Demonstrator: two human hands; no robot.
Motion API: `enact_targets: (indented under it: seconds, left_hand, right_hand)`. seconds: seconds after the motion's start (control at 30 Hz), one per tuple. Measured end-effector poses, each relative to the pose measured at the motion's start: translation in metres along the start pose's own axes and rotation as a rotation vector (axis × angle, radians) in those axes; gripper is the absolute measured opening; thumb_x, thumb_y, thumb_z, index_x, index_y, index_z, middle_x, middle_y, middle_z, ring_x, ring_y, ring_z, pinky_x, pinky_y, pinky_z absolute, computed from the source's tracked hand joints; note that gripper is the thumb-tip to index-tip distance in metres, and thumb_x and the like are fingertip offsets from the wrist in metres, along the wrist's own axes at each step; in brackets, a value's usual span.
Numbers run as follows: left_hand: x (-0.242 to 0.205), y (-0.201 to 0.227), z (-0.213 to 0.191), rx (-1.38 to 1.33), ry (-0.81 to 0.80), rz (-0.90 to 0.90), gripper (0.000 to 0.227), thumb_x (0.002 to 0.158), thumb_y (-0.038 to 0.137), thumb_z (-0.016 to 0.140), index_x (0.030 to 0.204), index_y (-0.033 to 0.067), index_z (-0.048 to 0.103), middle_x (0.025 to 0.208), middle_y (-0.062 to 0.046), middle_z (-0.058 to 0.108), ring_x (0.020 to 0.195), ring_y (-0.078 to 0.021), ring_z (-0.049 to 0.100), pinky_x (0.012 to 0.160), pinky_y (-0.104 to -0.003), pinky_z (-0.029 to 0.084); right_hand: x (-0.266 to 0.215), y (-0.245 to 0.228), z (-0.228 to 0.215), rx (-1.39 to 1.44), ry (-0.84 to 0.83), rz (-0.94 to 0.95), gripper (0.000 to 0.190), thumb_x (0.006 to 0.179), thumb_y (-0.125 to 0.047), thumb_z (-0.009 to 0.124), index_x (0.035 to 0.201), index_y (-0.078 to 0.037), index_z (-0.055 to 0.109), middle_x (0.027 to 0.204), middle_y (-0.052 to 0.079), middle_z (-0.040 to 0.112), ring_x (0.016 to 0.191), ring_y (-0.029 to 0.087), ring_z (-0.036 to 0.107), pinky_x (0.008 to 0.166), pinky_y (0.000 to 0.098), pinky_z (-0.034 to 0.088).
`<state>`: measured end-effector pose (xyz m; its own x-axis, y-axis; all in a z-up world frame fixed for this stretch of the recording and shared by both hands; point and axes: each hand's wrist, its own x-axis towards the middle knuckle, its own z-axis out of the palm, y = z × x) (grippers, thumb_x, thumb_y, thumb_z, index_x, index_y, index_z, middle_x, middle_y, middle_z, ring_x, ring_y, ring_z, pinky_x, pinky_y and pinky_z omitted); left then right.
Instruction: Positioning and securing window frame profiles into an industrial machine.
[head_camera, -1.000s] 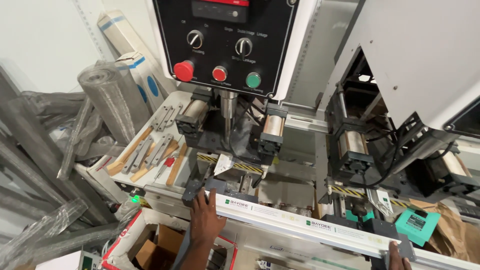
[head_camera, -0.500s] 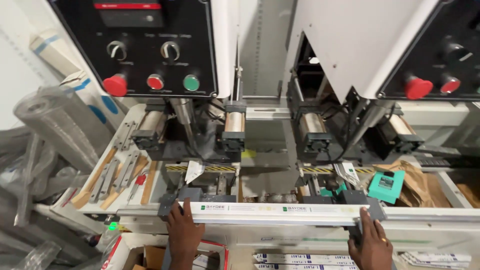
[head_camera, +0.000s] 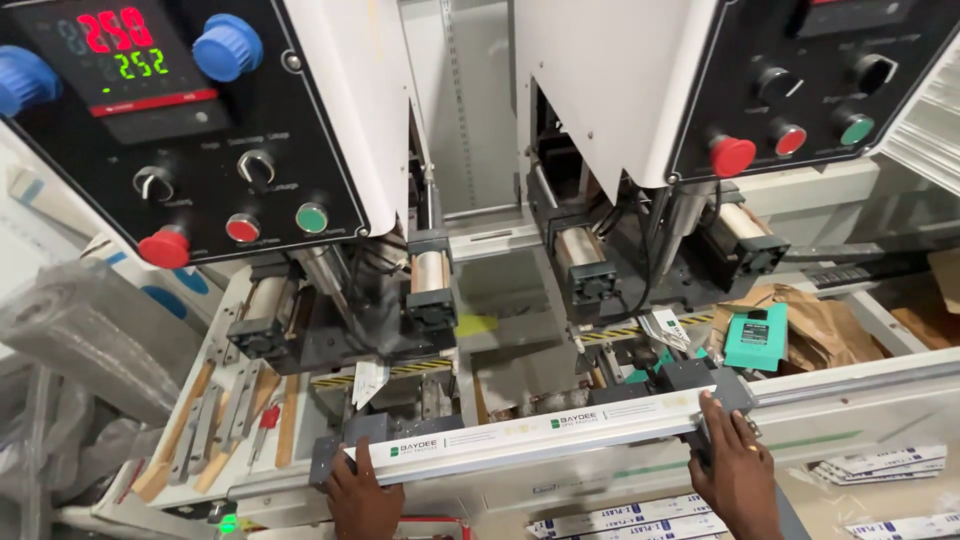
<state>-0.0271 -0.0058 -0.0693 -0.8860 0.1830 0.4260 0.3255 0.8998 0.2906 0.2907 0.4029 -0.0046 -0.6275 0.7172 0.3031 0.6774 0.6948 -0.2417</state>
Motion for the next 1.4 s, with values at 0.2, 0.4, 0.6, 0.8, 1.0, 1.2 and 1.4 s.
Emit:
enact_targets:
  seconds: [0.2,0.4,0.6,0.8,1.0,1.2,1.4]
  left_hand:
    - [-0.0007,-0.0022,0.0046,0.009,0.032,0.016,0.096,0.058,0.030,0.085,0.144,0.0261,0.044,0.146,-0.017,0.044,0.126,-0.0426,0.051,0.097,-0.058,0.050]
    - [0.0008,0.0045,-0.0013,0.038,-0.015,-0.037,0.098,0.057,0.034,0.087,0.144,0.0277,0.044,0.147,-0.015,0.044,0.125,-0.0400,0.052,0.098,-0.056,0.050]
    - [0.0009,0.0036,-0.0001,0.046,-0.048,-0.055,0.098,0.057,0.035,0.088,0.145,0.0288,0.044,0.148,-0.014,0.043,0.127,-0.0388,0.051,0.100,-0.055,0.050]
    - [0.0043,-0.0001,0.0000,0.048,-0.121,-0.041,0.101,0.058,0.036,0.089,0.146,0.0254,0.042,0.147,-0.017,0.040,0.127,-0.0409,0.049,0.100,-0.055,0.049]
    - [0.0031,0.0031,0.0014,0.063,-0.114,-0.097,0.100,0.057,0.033,0.089,0.146,0.0305,0.043,0.148,-0.014,0.040,0.131,-0.0388,0.049,0.102,-0.054,0.049]
    - [0.0018,0.0012,0.0054,0.070,-0.103,-0.091,0.105,0.055,0.032,0.091,0.147,0.0321,0.040,0.148,-0.013,0.039,0.131,-0.0393,0.049,0.100,-0.056,0.049]
    - [0.0040,0.0021,0.0028,0.096,-0.150,-0.116,0.108,0.053,0.034,0.092,0.148,0.0332,0.039,0.149,-0.012,0.039,0.131,-0.0379,0.049,0.102,-0.055,0.049]
  right_hand:
    - [0.0004,-0.0051,-0.0090,0.015,-0.022,0.000,0.105,0.069,-0.024,0.076,0.159,-0.030,0.021,0.153,0.006,0.046,0.146,0.030,0.040,0.111,0.0552,0.040]
    - [0.0017,-0.0037,-0.0078,-0.007,-0.042,0.010,0.108,0.070,-0.024,0.076,0.163,-0.031,0.022,0.153,0.004,0.046,0.146,0.030,0.041,0.112,0.0531,0.039]
    - [0.0021,-0.0049,-0.0107,0.011,-0.061,0.026,0.106,0.069,-0.023,0.077,0.158,-0.031,0.021,0.154,0.004,0.046,0.145,0.031,0.041,0.113,0.0514,0.039]
    - [0.0016,-0.0009,-0.0057,0.024,-0.040,0.011,0.111,0.068,-0.023,0.078,0.163,-0.032,0.022,0.153,0.006,0.046,0.145,0.032,0.040,0.113,0.0521,0.038]
    - [0.0016,-0.0043,-0.0094,0.022,-0.049,0.021,0.110,0.068,-0.023,0.078,0.163,-0.031,0.022,0.152,0.005,0.047,0.145,0.032,0.040,0.113,0.0510,0.038]
    - [0.0013,-0.0033,-0.0096,0.033,-0.034,0.004,0.108,0.067,-0.021,0.077,0.158,-0.029,0.021,0.152,0.006,0.047,0.145,0.033,0.041,0.113,0.0516,0.039]
    - [0.0009,-0.0039,-0.0090,0.006,-0.047,0.014,0.110,0.069,-0.023,0.078,0.163,-0.031,0.021,0.152,0.005,0.047,0.146,0.031,0.040,0.111,0.0532,0.039]
